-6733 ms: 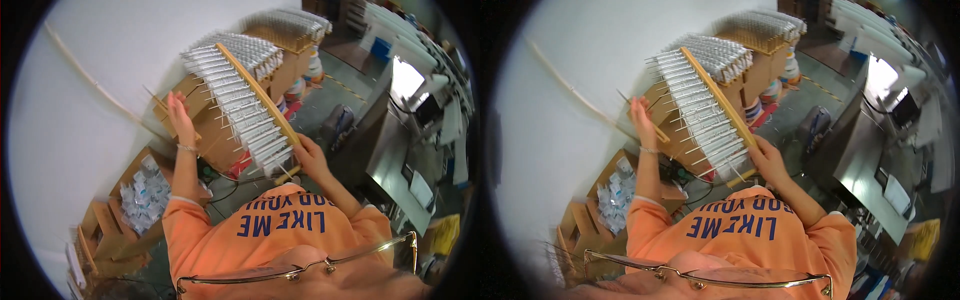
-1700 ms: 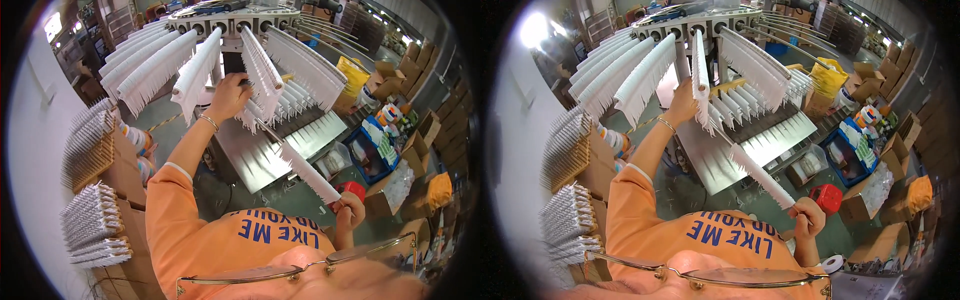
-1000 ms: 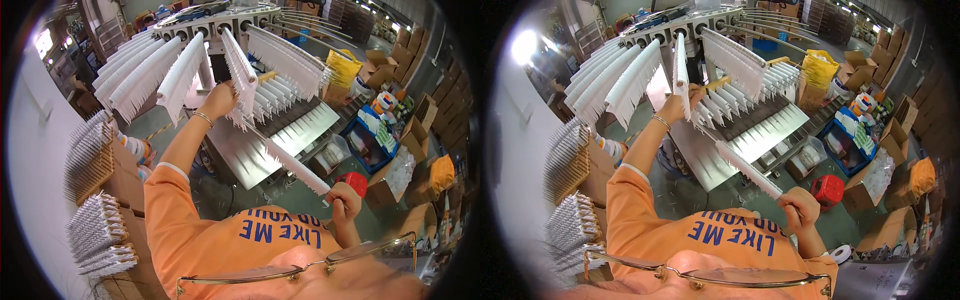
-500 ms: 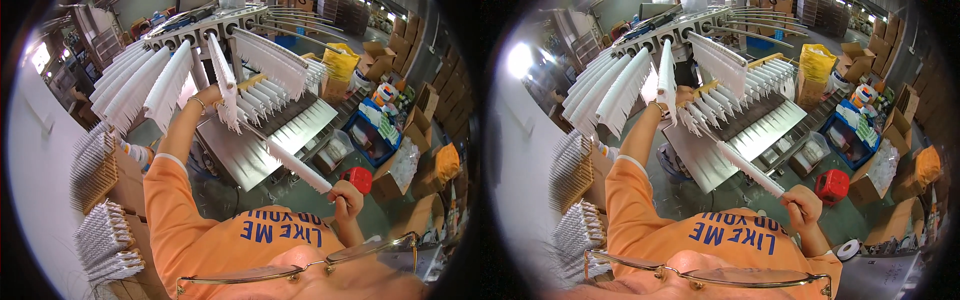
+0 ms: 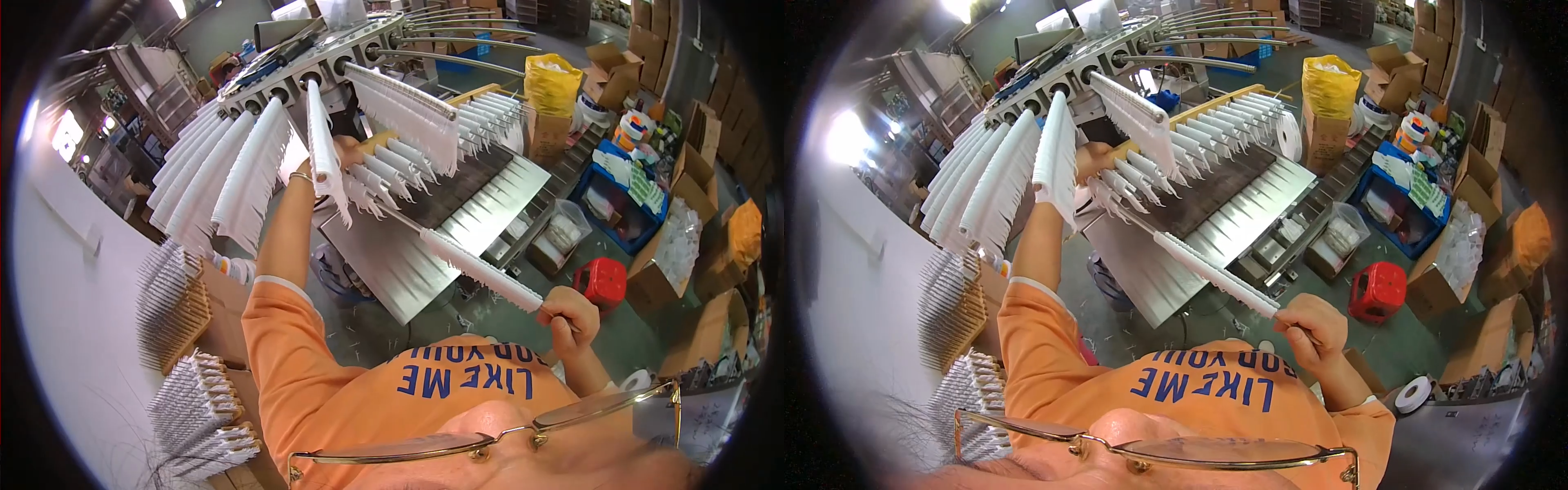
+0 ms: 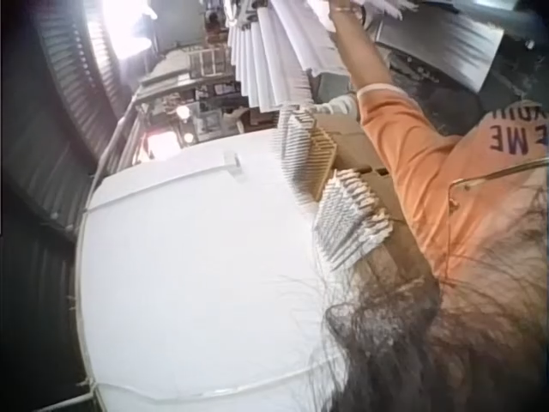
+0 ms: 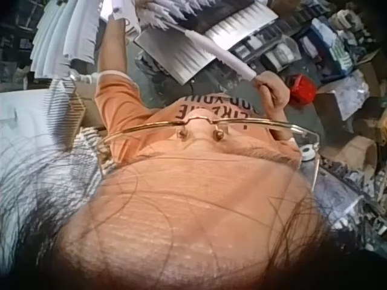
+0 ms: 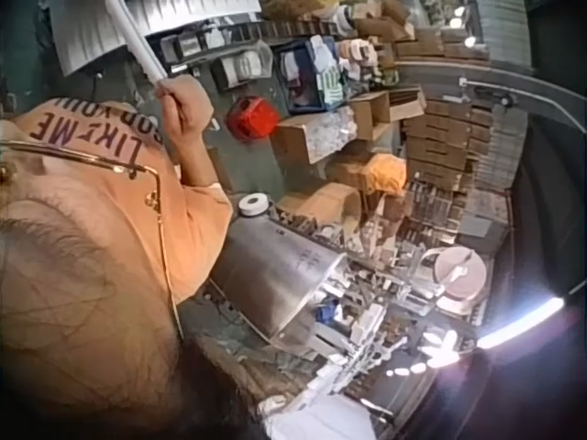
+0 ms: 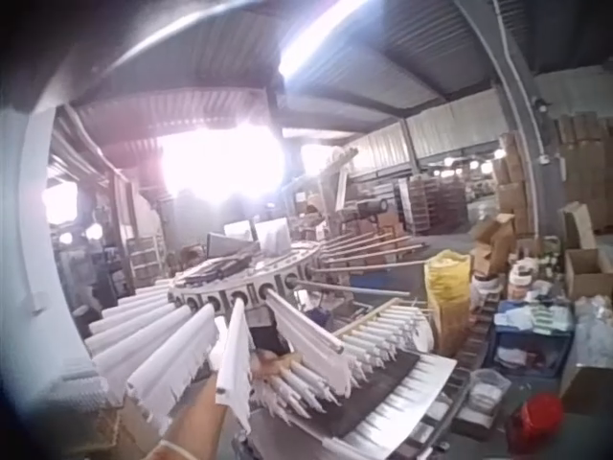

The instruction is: Placing and removing plastic components on a circular rotating production machine.

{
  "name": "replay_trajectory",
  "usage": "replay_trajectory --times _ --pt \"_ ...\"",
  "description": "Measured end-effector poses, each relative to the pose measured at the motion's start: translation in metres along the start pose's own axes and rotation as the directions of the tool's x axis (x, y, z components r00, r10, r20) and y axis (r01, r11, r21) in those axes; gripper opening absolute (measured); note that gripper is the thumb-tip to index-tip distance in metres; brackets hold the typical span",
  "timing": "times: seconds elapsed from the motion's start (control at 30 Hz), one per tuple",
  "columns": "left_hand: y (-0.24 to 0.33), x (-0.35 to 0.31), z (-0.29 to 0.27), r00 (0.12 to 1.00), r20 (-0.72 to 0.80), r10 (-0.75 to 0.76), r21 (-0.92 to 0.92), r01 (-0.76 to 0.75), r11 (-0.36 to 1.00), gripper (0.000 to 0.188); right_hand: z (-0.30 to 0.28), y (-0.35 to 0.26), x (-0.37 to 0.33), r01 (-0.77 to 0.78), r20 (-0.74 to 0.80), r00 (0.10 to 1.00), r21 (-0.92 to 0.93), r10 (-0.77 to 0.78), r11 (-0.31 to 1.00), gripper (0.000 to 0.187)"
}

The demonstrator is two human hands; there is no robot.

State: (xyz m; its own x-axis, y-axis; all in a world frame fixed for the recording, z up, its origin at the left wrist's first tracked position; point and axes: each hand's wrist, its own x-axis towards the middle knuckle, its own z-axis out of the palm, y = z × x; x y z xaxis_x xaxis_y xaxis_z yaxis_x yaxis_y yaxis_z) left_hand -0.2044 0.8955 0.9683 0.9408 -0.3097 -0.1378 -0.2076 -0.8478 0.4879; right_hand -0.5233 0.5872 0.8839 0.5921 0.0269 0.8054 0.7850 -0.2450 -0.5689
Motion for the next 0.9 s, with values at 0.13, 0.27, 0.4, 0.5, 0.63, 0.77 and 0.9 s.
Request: replay_trajectory --times 0.13,0.27,0.4,0.5,0.63,0.77,0.9 --pt "0.006 -0.004 0.004 0.999 -0.025 0.042 0.100 -0.040 0.994 0.038 -0.004 0.003 0.003 0.014 0.002 1.000 0.028 -0.015 1.000 0.015" --pt "0.008 -0.011 0.011 0.996 -0.058 0.064 0.102 -0.058 0.993 0.038 -0.007 0.007 0.003 0.026 0.004 1.000 0.041 -0.026 0.999 0.015" --pt "0.000 -0.005 0.009 0.995 -0.092 0.038 0.063 -0.032 0.998 0.038 -0.010 0.009 0.004 0.014 0.006 1.000 0.034 -0.015 0.999 0.014" --pt "-0.011 0.001 0.011 0.997 -0.082 0.002 -0.040 -0.005 0.999 0.039 -0.013 0.009 0.004 0.005 0.019 1.000 0.038 -0.006 0.999 0.015" --pt "-0.022 0.011 0.030 1.000 0.017 -0.008 -0.060 0.009 0.998 0.037 -0.014 0.011 0.004 0.000 0.006 1.000 0.021 0.000 1.000 0.015" --pt "-0.056 0.023 0.048 0.991 -0.136 -0.001 -0.196 -0.026 0.980 0.033 -0.011 0.013 0.006 -0.012 0.029 1.000 0.006 0.012 1.000 0.013" --pt "-0.130 0.006 0.047 0.922 -0.373 0.101 -0.785 -0.372 0.495 0.030 -0.005 0.008 0.002 0.003 0.079 0.997 -0.014 -0.002 1.000 0.011"
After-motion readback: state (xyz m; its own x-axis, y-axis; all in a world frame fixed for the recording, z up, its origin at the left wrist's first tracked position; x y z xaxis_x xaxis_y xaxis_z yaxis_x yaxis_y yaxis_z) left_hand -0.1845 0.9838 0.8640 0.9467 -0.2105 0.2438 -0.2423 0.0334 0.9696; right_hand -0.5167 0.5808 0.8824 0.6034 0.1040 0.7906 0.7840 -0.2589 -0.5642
